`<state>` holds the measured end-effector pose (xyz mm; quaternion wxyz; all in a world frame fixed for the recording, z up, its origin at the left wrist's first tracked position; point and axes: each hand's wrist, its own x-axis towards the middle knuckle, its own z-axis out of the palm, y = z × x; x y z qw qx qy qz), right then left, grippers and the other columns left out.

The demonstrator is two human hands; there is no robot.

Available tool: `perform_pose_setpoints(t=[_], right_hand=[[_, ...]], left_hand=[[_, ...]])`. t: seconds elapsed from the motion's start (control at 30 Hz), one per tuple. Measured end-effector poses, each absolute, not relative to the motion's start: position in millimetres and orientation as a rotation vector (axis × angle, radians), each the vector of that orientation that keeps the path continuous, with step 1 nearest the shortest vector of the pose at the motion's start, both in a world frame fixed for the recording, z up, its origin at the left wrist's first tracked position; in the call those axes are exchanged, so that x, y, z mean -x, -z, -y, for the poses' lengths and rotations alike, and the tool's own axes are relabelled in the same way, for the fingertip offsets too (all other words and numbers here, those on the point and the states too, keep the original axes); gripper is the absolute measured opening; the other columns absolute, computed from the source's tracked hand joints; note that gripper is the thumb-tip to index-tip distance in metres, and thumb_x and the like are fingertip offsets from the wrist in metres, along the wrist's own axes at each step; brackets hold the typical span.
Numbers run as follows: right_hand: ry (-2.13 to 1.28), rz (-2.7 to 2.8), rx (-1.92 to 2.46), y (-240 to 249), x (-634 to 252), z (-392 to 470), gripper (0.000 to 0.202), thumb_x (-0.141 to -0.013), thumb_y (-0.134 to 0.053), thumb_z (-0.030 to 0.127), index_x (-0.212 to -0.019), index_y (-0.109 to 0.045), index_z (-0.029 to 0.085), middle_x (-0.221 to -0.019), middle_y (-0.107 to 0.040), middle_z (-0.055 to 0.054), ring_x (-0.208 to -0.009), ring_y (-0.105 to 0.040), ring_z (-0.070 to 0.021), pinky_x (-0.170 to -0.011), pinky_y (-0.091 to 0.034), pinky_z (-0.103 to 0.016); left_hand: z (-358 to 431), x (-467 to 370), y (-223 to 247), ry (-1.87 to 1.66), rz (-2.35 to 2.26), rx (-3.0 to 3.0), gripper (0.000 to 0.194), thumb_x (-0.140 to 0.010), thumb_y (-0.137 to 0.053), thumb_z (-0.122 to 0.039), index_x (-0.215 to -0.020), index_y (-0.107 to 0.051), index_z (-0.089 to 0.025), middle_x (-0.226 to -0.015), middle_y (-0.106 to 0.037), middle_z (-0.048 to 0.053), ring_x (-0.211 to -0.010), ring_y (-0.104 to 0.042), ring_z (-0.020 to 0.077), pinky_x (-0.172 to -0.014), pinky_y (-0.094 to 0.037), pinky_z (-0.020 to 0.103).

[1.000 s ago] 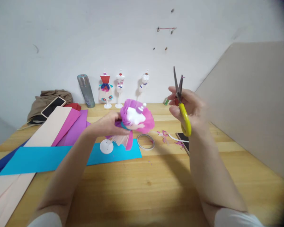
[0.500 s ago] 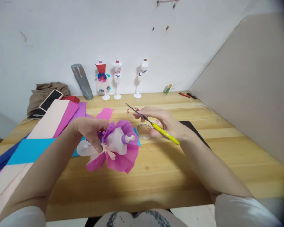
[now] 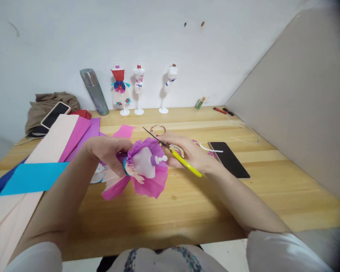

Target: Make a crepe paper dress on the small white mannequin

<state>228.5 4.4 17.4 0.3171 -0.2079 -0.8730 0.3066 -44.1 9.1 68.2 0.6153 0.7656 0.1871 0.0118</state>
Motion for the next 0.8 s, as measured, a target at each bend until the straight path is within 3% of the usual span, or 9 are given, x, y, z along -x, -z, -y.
perform_pose_setpoints(t=[0.17,0.4,0.7,0.8], right_hand=[[-0.635,2.353,0.450,-10.7,-234.4,-14.5,0.070,-0.089,-0.063,0.068,-0.141,-0.062,0.022,-0.128,-0.067,-0.015,-0.117,-0.064,-0.0311,-0.098,-0.052,-0.050],[-0.302,2.467,0.438,-19.9,-242.9,-16.1,0.075,-0.092,-0.050,0.076,-0.147,-0.058,0.025,-0.125,-0.062,-0.016,-0.125,-0.058,-0.0334,-0.099,-0.048,-0.051],[-0.186,2.502,0.447,-21.5,-243.1,-12.5,0.073,-0.094,-0.047,0.075,-0.148,-0.057,0.027,-0.119,-0.061,-0.013,-0.114,-0.059,-0.0299,-0.095,-0.046,-0.048],[-0.169,2.521,0.439,-23.8,-242.4,-11.5,0.072,-0.095,-0.045,0.074,-0.147,-0.058,0.026,-0.114,-0.061,-0.012,-0.107,-0.059,-0.0286,-0.092,-0.045,-0.047]], left_hand=[[-11.9,39.0,-65.3,0.034,-0.397,-1.741,0.028,-0.063,-0.094,-0.034,-0.085,-0.082,-0.019,-0.077,-0.079,0.006,-0.069,-0.071,0.0201,-0.068,-0.058,0.023],[-12.4,37.8,-59.2,-0.015,-0.406,-1.778,0.037,-0.061,-0.095,-0.037,-0.090,-0.083,-0.018,-0.082,-0.080,0.008,-0.072,-0.072,0.0224,-0.068,-0.059,0.024],[-13.4,35.4,-55.6,0.051,-0.365,-1.756,0.036,-0.066,-0.092,-0.032,-0.098,-0.082,-0.019,-0.091,-0.082,0.009,-0.083,-0.076,0.0257,-0.076,-0.061,0.026],[-12.2,34.5,-55.5,0.020,-0.389,-1.754,0.033,-0.063,-0.093,-0.030,-0.092,-0.082,-0.018,-0.089,-0.082,0.010,-0.081,-0.076,0.0271,-0.075,-0.061,0.028]])
